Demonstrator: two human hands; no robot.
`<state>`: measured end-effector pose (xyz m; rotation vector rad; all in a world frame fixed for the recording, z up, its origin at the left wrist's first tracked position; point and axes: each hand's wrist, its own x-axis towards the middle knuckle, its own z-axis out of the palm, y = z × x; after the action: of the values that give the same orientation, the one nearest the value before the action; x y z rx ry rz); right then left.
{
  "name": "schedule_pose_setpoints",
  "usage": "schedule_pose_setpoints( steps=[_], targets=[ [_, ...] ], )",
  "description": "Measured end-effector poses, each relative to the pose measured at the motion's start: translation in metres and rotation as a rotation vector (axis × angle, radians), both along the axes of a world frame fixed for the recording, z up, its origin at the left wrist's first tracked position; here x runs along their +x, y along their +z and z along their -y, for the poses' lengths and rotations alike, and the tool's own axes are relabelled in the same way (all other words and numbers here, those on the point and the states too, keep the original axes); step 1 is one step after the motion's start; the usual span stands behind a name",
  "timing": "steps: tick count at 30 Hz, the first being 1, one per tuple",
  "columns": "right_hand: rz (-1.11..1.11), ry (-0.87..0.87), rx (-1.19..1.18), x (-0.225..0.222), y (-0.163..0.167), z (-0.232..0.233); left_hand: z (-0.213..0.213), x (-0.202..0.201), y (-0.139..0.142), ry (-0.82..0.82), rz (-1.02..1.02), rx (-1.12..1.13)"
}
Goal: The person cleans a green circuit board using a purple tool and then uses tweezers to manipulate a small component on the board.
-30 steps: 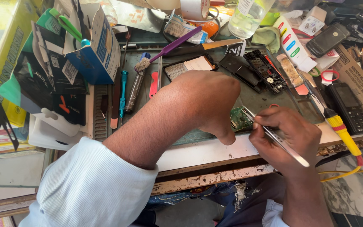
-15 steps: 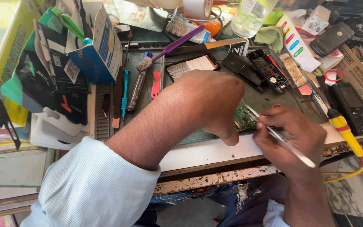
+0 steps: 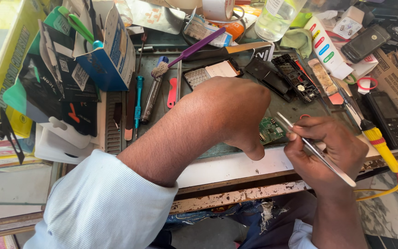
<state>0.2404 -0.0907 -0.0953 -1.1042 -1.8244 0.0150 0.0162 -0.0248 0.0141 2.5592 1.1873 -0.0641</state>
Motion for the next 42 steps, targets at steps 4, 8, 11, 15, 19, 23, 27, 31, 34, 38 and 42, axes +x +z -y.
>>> schedule_pose_setpoints(
  steps=[4,8,11,15,19,23,27,31,34,38,42],
  targets=[
    [0.106,-0.039,-0.022,0.000,0.000,-0.001,0.000,0.000,0.000,-0.006,0.018,0.007],
    [0.053,-0.001,-0.016,0.000,0.000,-0.001,0.000,0.000,0.000,0.001,0.010,-0.003],
    [0.065,-0.012,-0.052,0.000,0.000,-0.001,0.000,0.000,0.000,-0.003,0.000,-0.009],
    [0.071,-0.024,0.010,-0.002,0.000,-0.002,0.000,0.000,-0.001,-0.001,0.022,0.001],
    [0.135,-0.040,-0.005,0.000,0.000,-0.002,-0.001,0.001,-0.001,-0.006,0.009,-0.005],
    [0.073,-0.040,0.013,0.002,-0.003,0.000,-0.001,0.000,0.000,-0.009,-0.002,-0.010],
    [-0.023,0.025,-0.044,0.004,-0.005,0.000,0.000,0.000,0.000,0.000,0.003,-0.008],
    [-0.218,0.133,-0.098,0.006,-0.003,-0.007,0.000,0.000,0.000,-0.003,0.006,-0.011],
    [-0.207,0.143,-0.084,0.008,0.000,-0.008,0.000,0.000,0.000,-0.008,0.002,-0.008],
    [-0.202,0.158,-0.111,0.008,0.003,-0.008,0.000,0.000,0.000,-0.009,-0.002,-0.001],
    [-0.199,0.207,-0.143,0.007,0.005,-0.007,0.000,0.000,0.000,-0.001,0.006,-0.014]
  ],
)
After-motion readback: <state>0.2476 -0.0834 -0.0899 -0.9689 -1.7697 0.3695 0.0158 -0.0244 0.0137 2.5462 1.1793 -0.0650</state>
